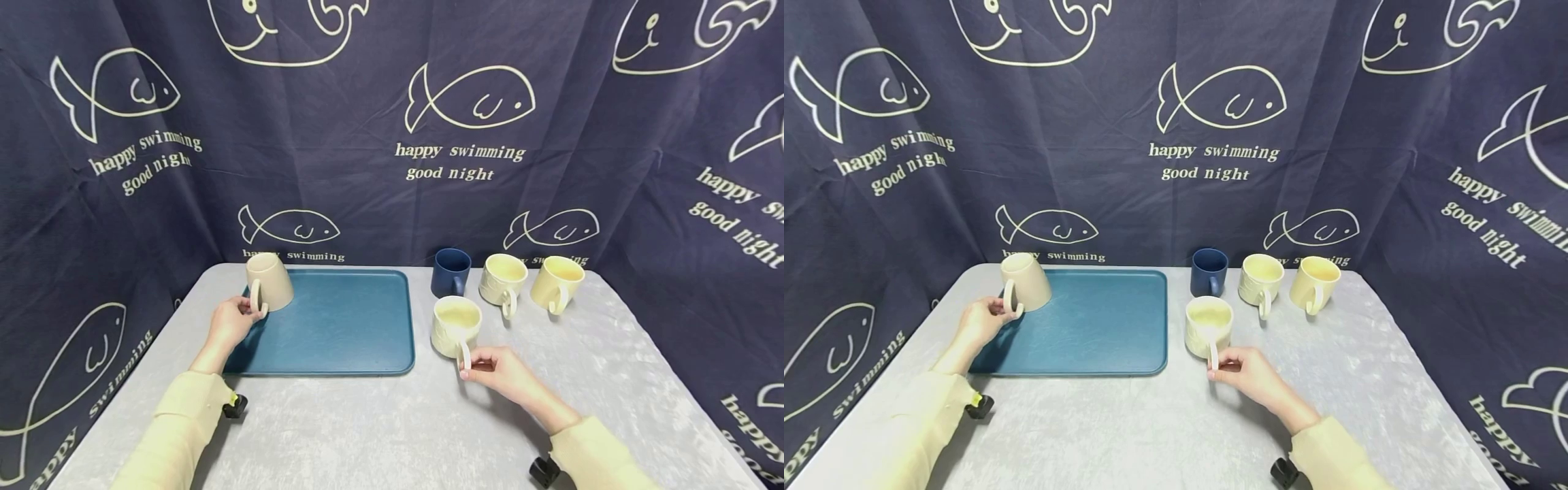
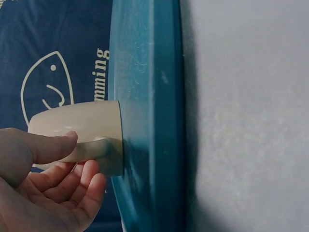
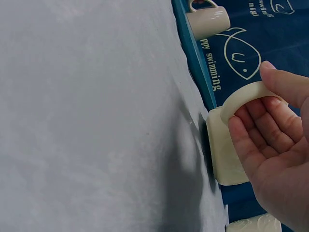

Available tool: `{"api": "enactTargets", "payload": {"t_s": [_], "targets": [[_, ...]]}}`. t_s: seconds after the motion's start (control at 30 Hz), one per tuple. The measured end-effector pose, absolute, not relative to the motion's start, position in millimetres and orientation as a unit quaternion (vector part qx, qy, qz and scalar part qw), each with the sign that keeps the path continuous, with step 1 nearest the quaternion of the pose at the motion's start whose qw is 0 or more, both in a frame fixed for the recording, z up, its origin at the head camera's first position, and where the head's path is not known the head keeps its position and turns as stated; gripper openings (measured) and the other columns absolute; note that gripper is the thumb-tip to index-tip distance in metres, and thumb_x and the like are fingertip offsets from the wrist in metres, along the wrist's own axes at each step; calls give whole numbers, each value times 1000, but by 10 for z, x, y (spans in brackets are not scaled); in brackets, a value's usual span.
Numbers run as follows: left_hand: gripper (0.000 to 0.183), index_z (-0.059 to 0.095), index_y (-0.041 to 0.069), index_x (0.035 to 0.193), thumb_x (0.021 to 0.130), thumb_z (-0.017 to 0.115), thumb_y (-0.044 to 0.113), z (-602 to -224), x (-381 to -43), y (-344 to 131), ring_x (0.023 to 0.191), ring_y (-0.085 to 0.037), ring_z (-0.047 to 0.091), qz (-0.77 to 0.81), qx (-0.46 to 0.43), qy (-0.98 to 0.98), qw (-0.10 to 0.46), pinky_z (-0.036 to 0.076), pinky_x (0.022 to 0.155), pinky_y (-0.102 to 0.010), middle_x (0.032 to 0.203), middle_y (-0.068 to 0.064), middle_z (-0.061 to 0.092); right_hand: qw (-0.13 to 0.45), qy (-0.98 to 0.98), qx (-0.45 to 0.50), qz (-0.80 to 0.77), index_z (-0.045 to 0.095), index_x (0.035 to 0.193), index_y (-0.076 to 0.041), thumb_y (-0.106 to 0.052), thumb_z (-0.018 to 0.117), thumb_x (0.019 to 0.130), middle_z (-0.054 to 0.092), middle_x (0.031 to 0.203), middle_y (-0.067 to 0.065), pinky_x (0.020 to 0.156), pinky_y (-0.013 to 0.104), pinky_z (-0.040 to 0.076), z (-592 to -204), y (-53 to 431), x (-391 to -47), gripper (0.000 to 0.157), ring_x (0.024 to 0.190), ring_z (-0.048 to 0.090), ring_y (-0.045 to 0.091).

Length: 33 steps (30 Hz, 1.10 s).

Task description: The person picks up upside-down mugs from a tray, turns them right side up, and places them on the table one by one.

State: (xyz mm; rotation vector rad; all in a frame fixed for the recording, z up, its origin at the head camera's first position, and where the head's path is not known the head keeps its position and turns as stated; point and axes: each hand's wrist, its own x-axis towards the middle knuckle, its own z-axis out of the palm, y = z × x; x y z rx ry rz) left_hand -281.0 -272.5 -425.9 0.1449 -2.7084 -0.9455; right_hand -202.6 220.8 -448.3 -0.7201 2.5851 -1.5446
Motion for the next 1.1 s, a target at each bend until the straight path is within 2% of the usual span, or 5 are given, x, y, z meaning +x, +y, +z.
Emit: {"api": "enactTargets", "payload": {"t_s": [0.4,0.8,1.1], "targets": [[18,63,-7,87,81,71,9,-4297,-2809,-2725,75,-33,57,-324,51,-933,147,41,68,-40,79,-19,64,66,838,-231,-490,68,83,-6,-10,75,79,67,82,8,77,22,53,-4541,2235,-2018,10,79,64,4],[17,63,-8,86,80,72,6,-4300,-2794,-2706,76,-35,58,-327,47,-931,158,42,71,-44,79,-21,64,63,839,-253,-477,68,85,-6,-11,75,79,68,82,7,76,24,54,-4527,2254,-2023,11,79,64,4],[16,64,-6,85,79,72,6,-4319,-2808,-2670,74,-34,59,-324,32,-930,172,43,70,-43,77,-20,64,56,858,-251,-443,69,85,-10,-19,74,81,69,82,-1,76,25,54,-4454,2256,-2002,11,79,63,3]]}}
